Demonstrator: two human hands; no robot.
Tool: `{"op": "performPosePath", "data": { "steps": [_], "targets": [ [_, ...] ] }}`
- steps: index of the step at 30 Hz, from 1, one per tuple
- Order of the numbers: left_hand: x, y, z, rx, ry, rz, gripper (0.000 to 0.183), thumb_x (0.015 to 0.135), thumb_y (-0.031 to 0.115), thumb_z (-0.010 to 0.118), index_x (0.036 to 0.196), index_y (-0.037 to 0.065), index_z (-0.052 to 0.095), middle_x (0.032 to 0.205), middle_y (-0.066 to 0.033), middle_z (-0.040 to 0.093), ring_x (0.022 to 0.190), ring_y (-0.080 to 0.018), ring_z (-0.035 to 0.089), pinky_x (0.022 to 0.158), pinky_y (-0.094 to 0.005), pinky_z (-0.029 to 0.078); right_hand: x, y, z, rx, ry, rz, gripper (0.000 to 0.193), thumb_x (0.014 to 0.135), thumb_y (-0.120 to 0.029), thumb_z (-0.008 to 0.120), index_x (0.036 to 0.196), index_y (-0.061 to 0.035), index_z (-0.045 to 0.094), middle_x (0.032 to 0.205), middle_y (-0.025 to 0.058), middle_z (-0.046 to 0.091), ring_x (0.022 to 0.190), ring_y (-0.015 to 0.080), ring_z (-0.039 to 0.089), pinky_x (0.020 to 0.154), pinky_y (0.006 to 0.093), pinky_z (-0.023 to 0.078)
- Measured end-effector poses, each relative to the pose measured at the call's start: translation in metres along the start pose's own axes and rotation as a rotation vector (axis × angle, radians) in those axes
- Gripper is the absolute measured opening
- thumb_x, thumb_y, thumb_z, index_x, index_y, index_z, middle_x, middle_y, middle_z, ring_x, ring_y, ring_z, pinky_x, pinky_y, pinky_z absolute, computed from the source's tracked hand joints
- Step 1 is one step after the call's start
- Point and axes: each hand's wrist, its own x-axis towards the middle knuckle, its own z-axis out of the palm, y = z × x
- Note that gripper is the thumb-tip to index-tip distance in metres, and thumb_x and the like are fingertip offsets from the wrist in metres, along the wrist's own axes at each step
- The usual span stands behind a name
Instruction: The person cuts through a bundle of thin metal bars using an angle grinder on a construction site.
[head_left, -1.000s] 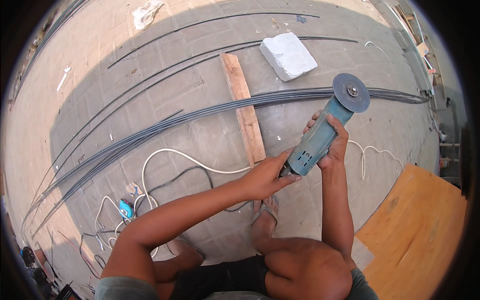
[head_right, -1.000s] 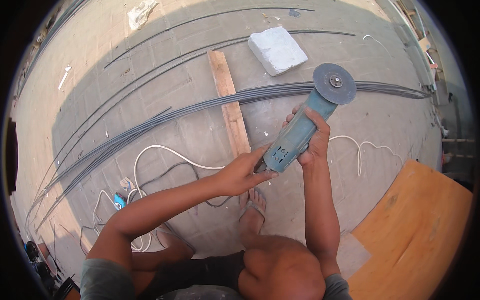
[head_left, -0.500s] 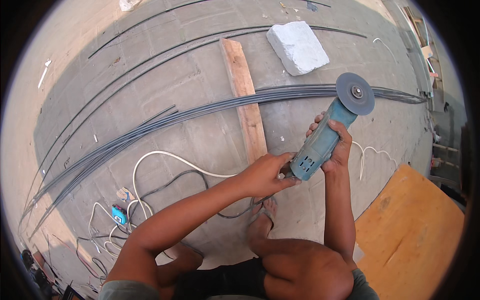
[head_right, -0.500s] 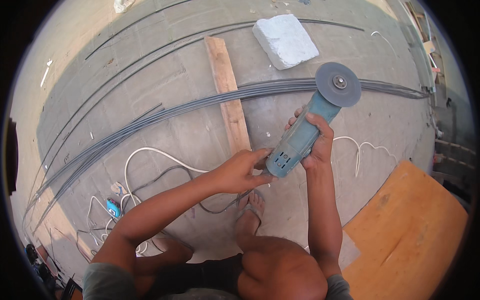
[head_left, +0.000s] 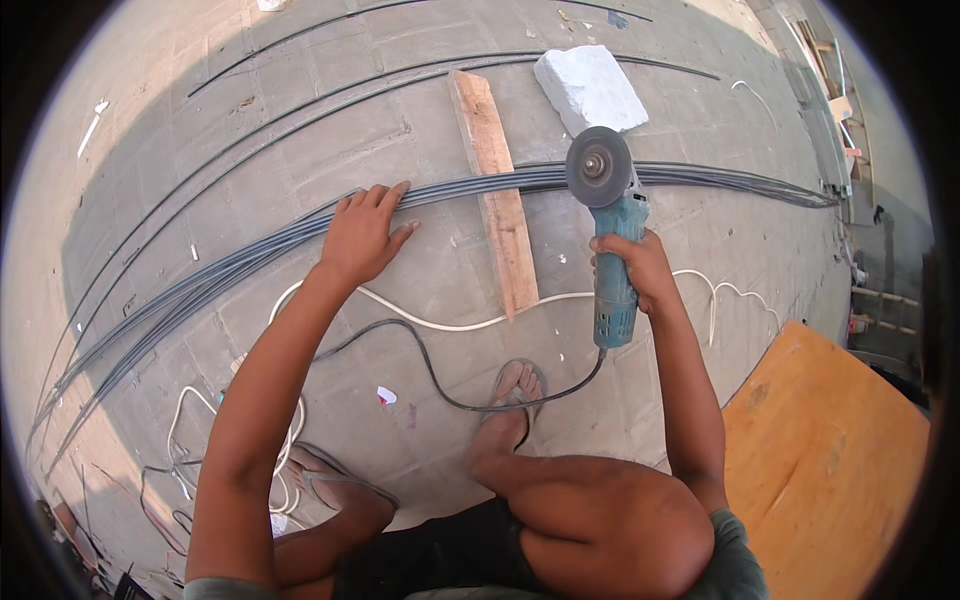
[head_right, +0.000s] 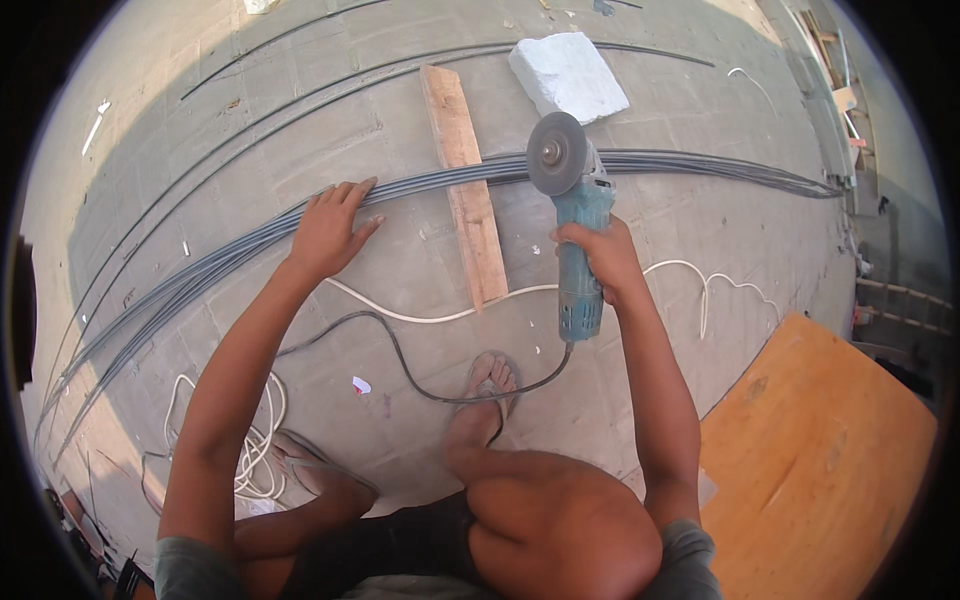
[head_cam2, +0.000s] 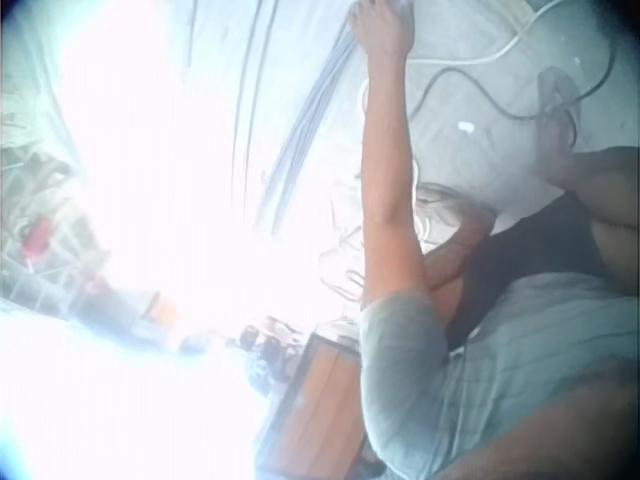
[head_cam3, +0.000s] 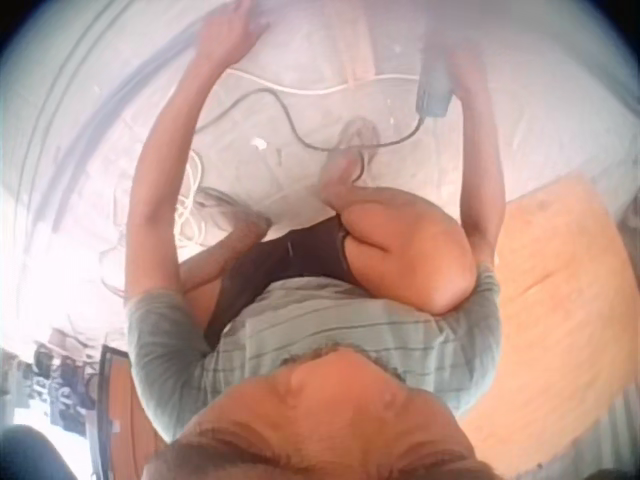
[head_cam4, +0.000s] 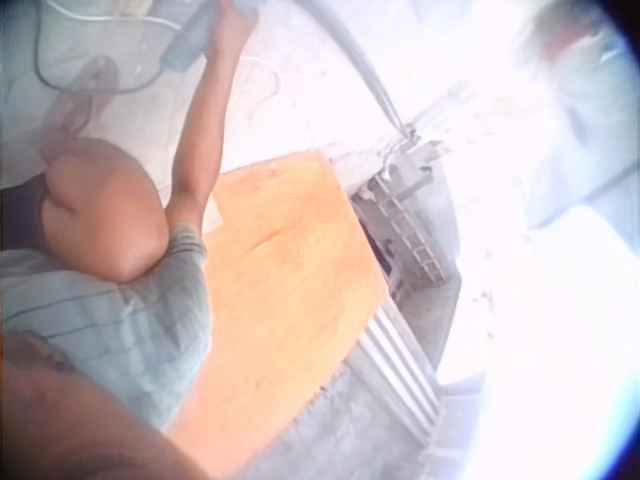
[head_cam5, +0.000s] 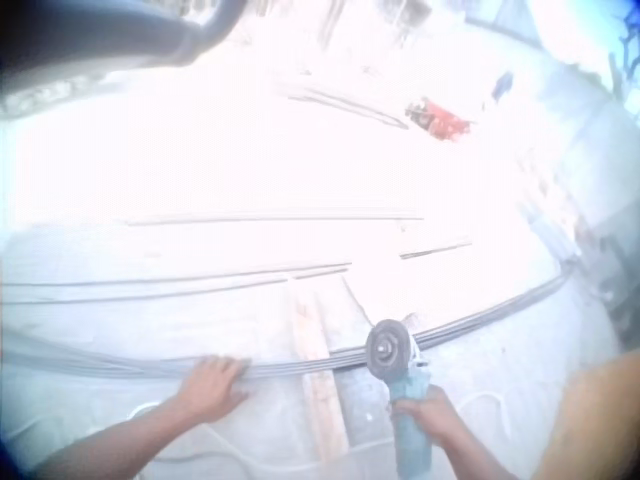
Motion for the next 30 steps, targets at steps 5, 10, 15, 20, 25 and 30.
{"op": "performPosePath", "data": {
  "steps": [5, 10, 15, 20, 25, 30],
  "targets": [
    [0.009, -0.007, -0.005, -0.021, -0.062, -0.024, 0.049, 0.098, 0.044, 0.064, 0.129, 0.006, 0.063, 0.115, -0.0132, 0.069, 0.107, -0.0316, 0.065, 0.093, -0.0446, 0.050, 0.014, 0.003, 0.012, -0.140, -0.028, -0.016, 0.036, 0.073, -0.017, 0.080, 0.100, 0.0037, 0.068, 0.087, 0.0113, 0.070, 0.073, 0.0213, 0.067, 0.065, 0.0355, 0.054],
    [0.017, -0.005, -0.001, -0.050, -0.097, -0.117, 0.044, 0.098, 0.048, 0.064, 0.112, 0.006, 0.063, 0.094, -0.0175, 0.072, 0.091, -0.0365, 0.069, 0.077, -0.0472, 0.053, 0.019, -0.001, 0.017, -0.321, -0.042, -0.017, 0.043, 0.068, -0.019, 0.082, 0.103, 0.0039, 0.070, 0.091, 0.0127, 0.071, 0.076, 0.0219, 0.066, 0.070, 0.0362, 0.053],
    [0.017, -0.010, 0.012, 0.033, -0.031, -0.076, 0.050, 0.096, 0.056, 0.062, 0.105, 0.007, 0.063, 0.086, -0.0147, 0.072, 0.078, -0.0347, 0.070, 0.065, -0.0443, 0.055, 0.027, 0.000, 0.021, -0.338, -0.064, 0.008, 0.044, 0.067, -0.019, 0.082, 0.103, 0.0042, 0.070, 0.091, 0.0133, 0.071, 0.079, 0.0221, 0.067, 0.072, 0.0359, 0.053],
    [0.017, -0.011, 0.013, 0.021, -0.026, -0.085, 0.048, 0.096, 0.057, 0.062, 0.102, 0.010, 0.063, 0.081, -0.0133, 0.072, 0.075, -0.0337, 0.071, 0.064, -0.0436, 0.055, 0.036, 0.000, 0.027, -0.388, -0.056, 0.008, 0.044, 0.067, -0.019, 0.081, 0.103, 0.0050, 0.069, 0.090, 0.0140, 0.072, 0.079, 0.0228, 0.067, 0.073, 0.0362, 0.054],
    [0.019, -0.008, 0.010, 0.038, -0.038, -0.097, 0.046, 0.096, 0.057, 0.063, 0.100, 0.011, 0.064, 0.081, -0.0124, 0.073, 0.074, -0.0323, 0.071, 0.061, -0.0432, 0.055, 0.040, -0.004, 0.030, -0.395, -0.046, -0.001, 0.043, 0.067, -0.018, 0.081, 0.102, 0.0050, 0.069, 0.090, 0.0143, 0.072, 0.078, 0.0228, 0.068, 0.073, 0.0364, 0.054],
    [0.018, -0.010, 0.011, 0.035, -0.036, -0.099, 0.045, 0.096, 0.056, 0.063, 0.100, 0.011, 0.064, 0.081, -0.0119, 0.073, 0.073, -0.0317, 0.071, 0.061, -0.0425, 0.055, 0.041, -0.009, 0.031, -0.409, -0.047, 0.043, 0.043, 0.068, -0.019, 0.082, 0.101, 0.0050, 0.070, 0.089, 0.0143, 0.072, 0.078, 0.0227, 0.068, 0.072, 0.0365, 0.053]
  ]
}}
